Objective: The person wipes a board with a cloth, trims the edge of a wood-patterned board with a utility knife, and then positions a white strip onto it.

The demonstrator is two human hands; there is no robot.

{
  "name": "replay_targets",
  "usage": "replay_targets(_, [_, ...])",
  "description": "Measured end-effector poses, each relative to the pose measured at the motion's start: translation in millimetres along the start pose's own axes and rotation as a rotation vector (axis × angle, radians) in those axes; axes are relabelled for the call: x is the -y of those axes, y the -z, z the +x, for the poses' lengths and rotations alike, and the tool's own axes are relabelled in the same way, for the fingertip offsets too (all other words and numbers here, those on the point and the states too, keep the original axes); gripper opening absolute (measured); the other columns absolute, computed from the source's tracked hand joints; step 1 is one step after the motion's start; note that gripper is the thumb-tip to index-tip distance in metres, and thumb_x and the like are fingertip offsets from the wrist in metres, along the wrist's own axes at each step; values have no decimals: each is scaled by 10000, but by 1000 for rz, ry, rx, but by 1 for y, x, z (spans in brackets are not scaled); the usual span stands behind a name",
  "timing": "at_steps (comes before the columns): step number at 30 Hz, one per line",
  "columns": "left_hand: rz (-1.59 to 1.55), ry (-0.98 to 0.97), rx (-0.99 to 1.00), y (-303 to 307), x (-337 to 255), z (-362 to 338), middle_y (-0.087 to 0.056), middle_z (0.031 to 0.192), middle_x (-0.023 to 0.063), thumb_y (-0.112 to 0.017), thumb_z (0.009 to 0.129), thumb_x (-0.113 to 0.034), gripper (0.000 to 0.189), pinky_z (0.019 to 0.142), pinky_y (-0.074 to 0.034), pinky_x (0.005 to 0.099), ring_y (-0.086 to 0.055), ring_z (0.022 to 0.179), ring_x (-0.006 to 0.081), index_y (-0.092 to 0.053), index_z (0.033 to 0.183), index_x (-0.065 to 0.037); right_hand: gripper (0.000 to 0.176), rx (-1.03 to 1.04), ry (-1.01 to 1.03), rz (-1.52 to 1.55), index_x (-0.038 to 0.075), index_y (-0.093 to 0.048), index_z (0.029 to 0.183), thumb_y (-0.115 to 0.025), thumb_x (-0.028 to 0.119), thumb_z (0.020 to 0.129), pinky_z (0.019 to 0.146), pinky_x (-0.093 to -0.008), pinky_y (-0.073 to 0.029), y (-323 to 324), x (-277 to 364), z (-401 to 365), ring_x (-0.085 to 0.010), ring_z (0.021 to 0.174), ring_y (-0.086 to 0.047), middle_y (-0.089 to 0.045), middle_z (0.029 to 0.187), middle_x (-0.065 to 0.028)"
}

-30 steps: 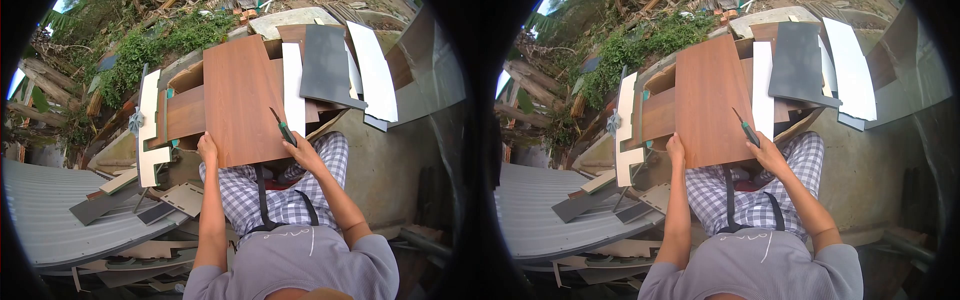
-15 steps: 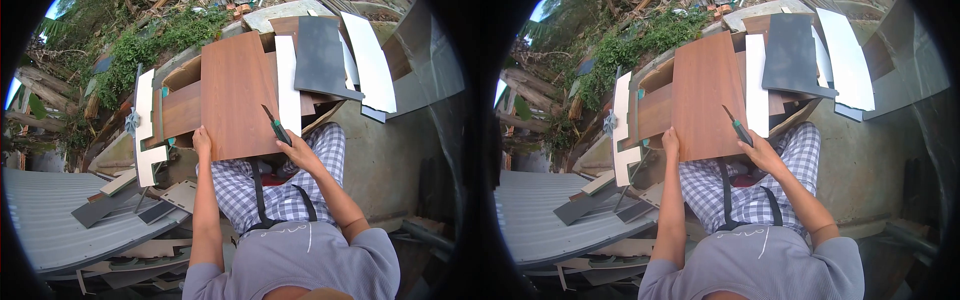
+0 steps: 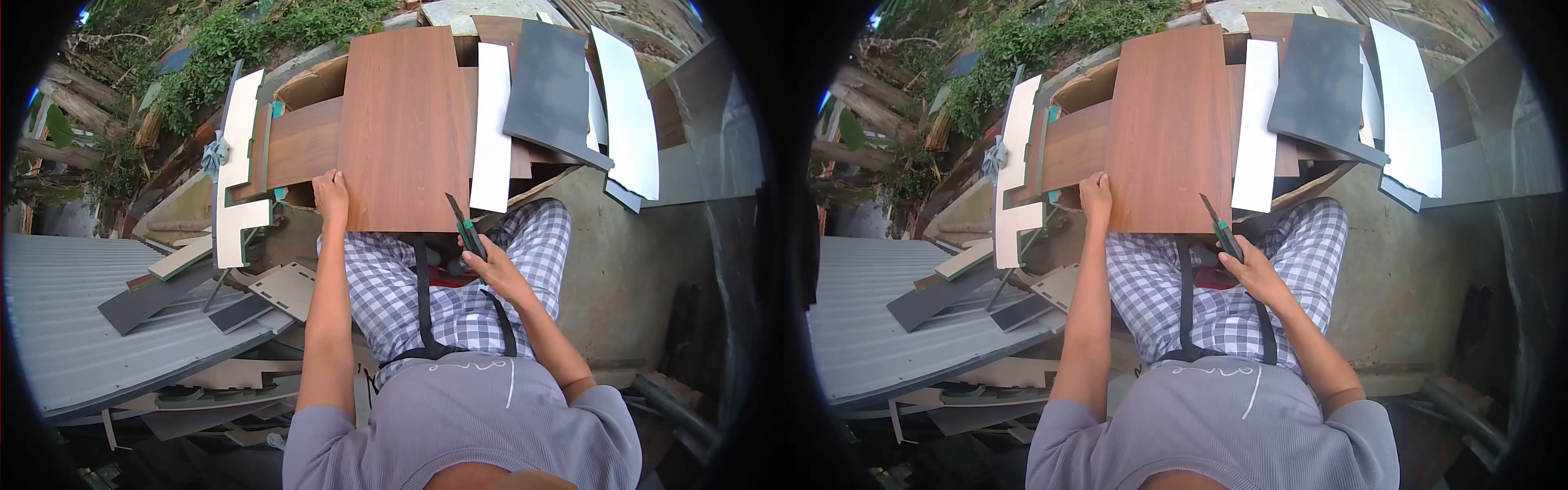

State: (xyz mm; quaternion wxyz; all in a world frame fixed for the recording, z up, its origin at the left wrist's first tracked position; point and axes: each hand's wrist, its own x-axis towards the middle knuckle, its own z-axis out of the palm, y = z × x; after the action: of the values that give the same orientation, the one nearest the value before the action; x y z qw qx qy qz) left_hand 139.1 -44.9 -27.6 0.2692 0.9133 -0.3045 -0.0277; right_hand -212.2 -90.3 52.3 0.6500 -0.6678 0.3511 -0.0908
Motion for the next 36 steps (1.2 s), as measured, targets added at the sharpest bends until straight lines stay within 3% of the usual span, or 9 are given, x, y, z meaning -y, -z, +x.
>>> replay_targets(4, [48, -214, -301, 24, -4, -13, -556, 1069, 171, -542, 878, -197, 272, 828, -443, 399, -547, 991, 324, -604, 1055, -1, 331, 25, -93, 192, 6, -485, 1154, -492, 264, 946, 788, -301, -477, -4, 2, -2, -155, 882, -586, -591, 1028, -101])
replay_targets(8, [-602, -48, 89, 57, -44, -73, -603, 1032, 158, -517, 922, -273, 359, 800, -469, 316, -616, 928, 240, -573, 1110, 27, 364, -45, 9, 269, 8, -500, 1132, -452, 326, 960, 784, -289, -472, -13, 15, 5, -145, 877, -564, -589, 1012, -103])
replay_targets(11, [-975, 145, 676, 59, -65, -135, -582, 1111, 155, -446, 954, -404, 497, 848, -474, 323, -617, 932, 214, -492, 1228, 8, 395, -96, 47, 358, 2, -511, 1119, -414, 355, 970, 838, -313, -458, -27, 20, 18, -175, 978, -555, -577, 1058, -118])
replay_targets(19, [-1183, 116, 905, 69, -82, -189, -538, 1125, 93, -462, 960, -344, 494, 902, -445, 305, -535, 1046, 156, -401, 1282, 25, 463, 38, 142, 161, -14, -514, 1142, -340, 383, 979, 943, -334, -377, -55, 38, 39, -215, 1045, -525, -561, 1108, -142])
replay_targets(21, [-1258, 92, 769, 62, -76, -197, -518, 1136, 87, -487, 953, -294, 458, 869, -471, 311, -536, 1029, 146, -384, 1288, 1, 471, 152, 149, 141, -4, -509, 1153, -313, 388, 981, 941, -331, -378, -65, 32, 40, -207, 1055, -511, -562, 1108, -135])
replay_targets(25, [-1502, 282, 783, 82, -60, -200, -559, 1005, 80, -496, 946, -305, 372, 720, -539, 344, -608, 857, 163, -433, 1209, -50, 782, 355, 69, 434, -7, -427, 1291, -143, 623, 926, 881, -308, -400, -84, 10, 46, -182, 990, -502, -533, 1155, -113])
replay_targets(28, [-1573, 416, 541, 82, -35, -193, -573, 942, 70, -506, 941, -311, 273, 682, -537, 340, -621, 778, 175, -464, 1069, -74, 850, 464, -40, 146, -12, -386, 1349, -136, 666, 902, 841, -300, -388, -88, -53, 59, -183, 922, -477, -537, 1098, -106])
replay_targets(30, [-1536, 478, 374, 97, -16, -171, -577, 920, 69, -511, 940, -308, 271, 683, -536, 338, -624, 765, 182, -466, 1067, -74, 785, 551, -79, -211, 7, -448, 1311, -147, 620, 923, 962, -335, -353, -88, -60, 51, -264, 1100, -493, -524, 1229, -168])
replay_targets(36, [-706, 394, -86, 125, 83, -50, -558, 781, 59, -532, 905, -288, 301, 529, -501, 268, -597, 611, 136, -531, 988, 2, 729, 598, -45, -421, 1, -485, 1267, -179, 577, 941, 1045, -343, -300, -77, -66, 42, -292, 1226, -447, -509, 1271, -200])
